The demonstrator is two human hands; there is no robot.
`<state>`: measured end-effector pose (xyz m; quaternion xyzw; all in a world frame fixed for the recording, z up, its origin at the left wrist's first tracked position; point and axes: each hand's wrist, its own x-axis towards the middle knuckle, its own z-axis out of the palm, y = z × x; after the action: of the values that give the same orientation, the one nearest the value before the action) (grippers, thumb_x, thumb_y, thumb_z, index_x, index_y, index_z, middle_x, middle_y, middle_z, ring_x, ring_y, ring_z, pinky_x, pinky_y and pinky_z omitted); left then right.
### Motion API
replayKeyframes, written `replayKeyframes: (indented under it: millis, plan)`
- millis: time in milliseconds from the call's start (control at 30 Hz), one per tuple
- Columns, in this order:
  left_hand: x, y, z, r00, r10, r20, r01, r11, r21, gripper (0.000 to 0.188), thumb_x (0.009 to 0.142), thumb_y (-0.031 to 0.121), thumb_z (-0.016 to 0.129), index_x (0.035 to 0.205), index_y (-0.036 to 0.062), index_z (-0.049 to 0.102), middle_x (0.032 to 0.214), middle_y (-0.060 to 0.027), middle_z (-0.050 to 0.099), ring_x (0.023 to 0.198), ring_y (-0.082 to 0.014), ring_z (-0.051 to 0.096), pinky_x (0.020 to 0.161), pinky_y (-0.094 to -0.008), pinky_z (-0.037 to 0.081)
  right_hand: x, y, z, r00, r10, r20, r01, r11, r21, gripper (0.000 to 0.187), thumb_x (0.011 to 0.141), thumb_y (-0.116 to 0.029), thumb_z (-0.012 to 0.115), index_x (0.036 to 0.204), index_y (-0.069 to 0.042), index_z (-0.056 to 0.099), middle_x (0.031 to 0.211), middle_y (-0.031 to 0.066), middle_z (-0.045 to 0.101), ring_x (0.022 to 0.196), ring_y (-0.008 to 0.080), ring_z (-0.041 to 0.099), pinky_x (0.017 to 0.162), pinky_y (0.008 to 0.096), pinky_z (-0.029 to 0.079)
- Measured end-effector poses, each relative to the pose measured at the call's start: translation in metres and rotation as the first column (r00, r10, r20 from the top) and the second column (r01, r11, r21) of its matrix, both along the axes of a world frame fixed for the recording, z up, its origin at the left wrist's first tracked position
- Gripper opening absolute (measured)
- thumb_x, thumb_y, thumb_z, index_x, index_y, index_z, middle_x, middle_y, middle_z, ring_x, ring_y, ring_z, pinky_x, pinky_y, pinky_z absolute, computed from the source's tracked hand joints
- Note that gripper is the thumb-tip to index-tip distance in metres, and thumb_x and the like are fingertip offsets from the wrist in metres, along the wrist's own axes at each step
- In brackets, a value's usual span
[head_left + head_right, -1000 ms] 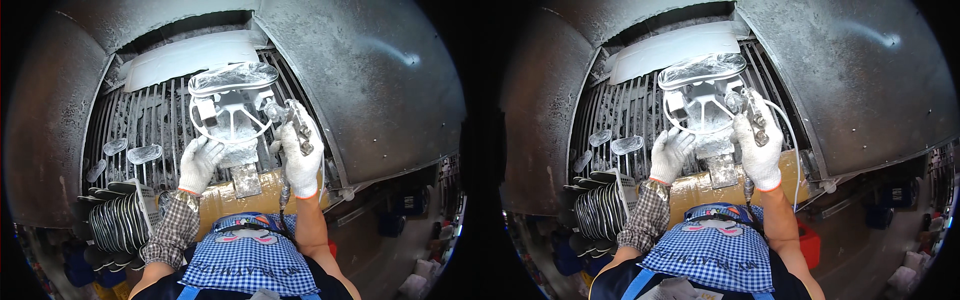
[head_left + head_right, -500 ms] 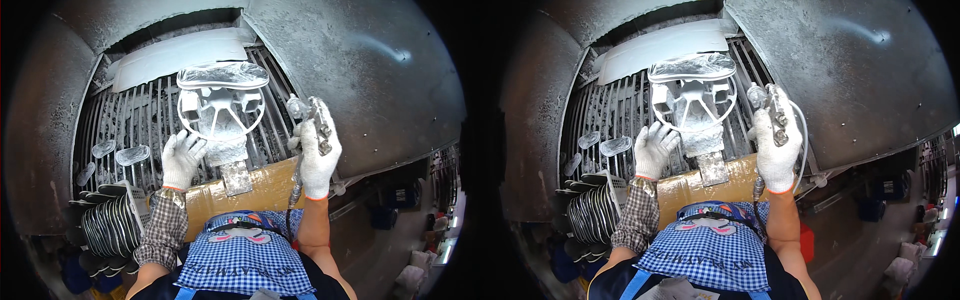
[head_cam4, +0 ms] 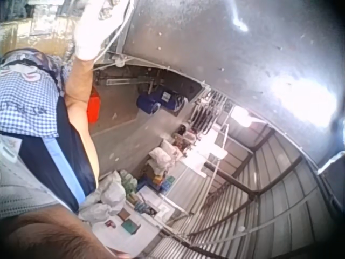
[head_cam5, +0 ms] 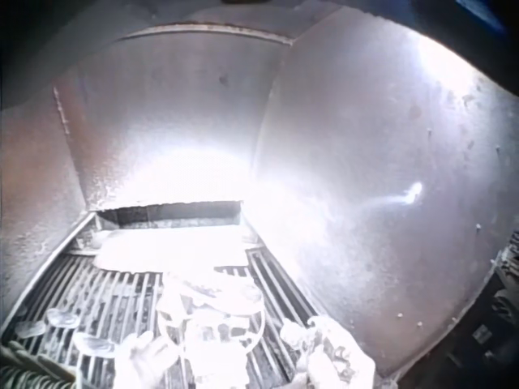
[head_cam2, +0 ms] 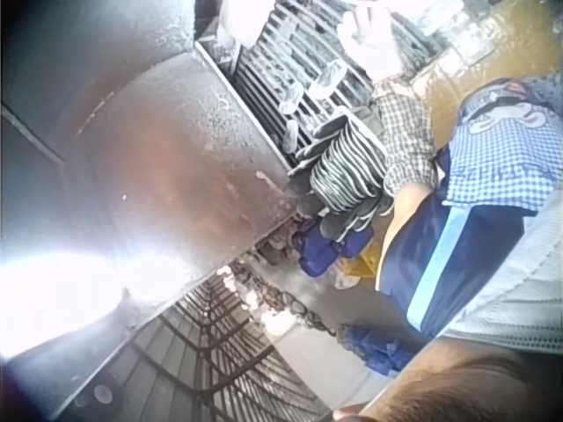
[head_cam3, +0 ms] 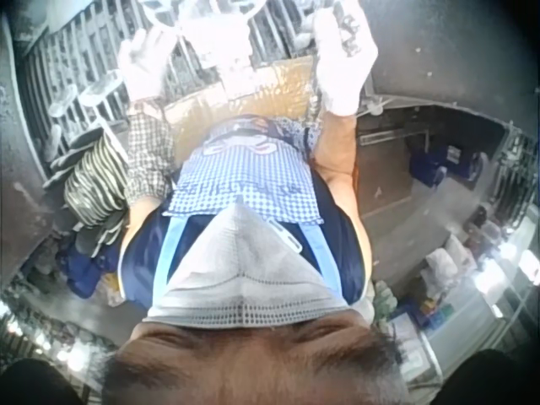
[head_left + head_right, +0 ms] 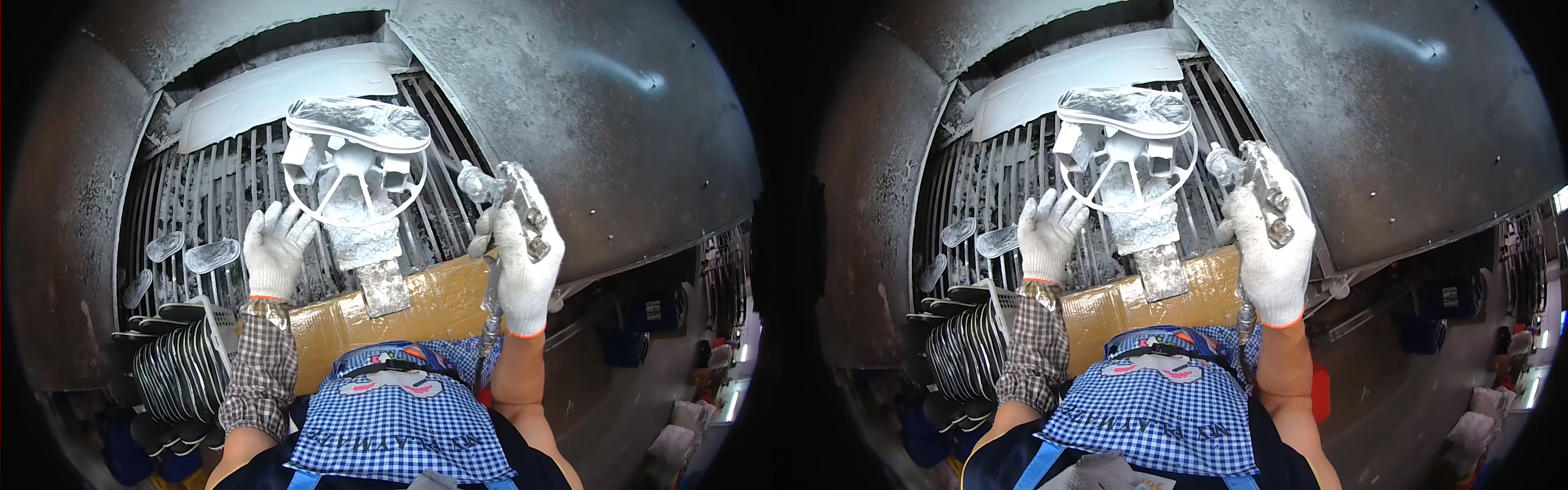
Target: The person spray paints a white slipper using a spray gun. They repeatedly pick up the slipper from a metal rack, rotate it to coat different sides, and place it back on the rack. The slipper is handled one at a time throughout the process.
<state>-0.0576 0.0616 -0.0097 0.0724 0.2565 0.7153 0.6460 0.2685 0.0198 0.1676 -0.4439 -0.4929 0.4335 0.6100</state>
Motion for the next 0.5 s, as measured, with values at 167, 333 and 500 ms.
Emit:
replayKeyframes:
  millis: [167,333,500]
  plan:
    - [0.006,0.001,-0.011,0.999,0.047,0.018,-0.047,0.999,0.003,0.044,0.103,0.042,0.064,0.124,0.004,0.059,0.134,-0.025,0.066,0.123,-0.0388,0.066,0.103,-0.0524,0.057,0.001,-0.01,0.002,0.998,-0.036,0.05,0.035,0.999,0.034,0.048,0.103,-0.005,0.065,0.147,0.008,0.053,0.114,0.0098,0.07,0.076,0.0071,0.063,0.069,0.0224,0.054]
    - [0.052,-0.009,-0.019,0.99,-0.134,-0.032,0.134,0.991,-0.004,0.043,0.106,0.041,0.056,0.125,0.0018,0.061,0.133,-0.0245,0.064,0.124,-0.0401,0.064,0.11,-0.0534,0.054,-0.002,-0.02,-0.003,0.989,0.08,0.121,-0.084,0.996,0.033,0.05,0.106,-0.007,0.06,0.152,0.008,0.05,0.097,0.009,0.071,0.074,0.0093,0.065,0.069,0.0246,0.055]
    - [0.07,-0.01,-0.011,0.979,-0.194,0.061,0.191,0.981,0.04,0.059,0.107,0.042,0.056,0.143,-0.0039,0.053,0.145,-0.0302,0.058,0.135,-0.0456,0.058,0.116,-0.057,0.048,0.001,-0.011,0.004,0.998,0.04,-0.05,-0.04,0.999,0.014,0.051,0.104,-0.007,0.067,0.151,0.006,0.051,0.102,0.0075,0.071,0.074,0.0064,0.062,0.069,0.0218,0.053]
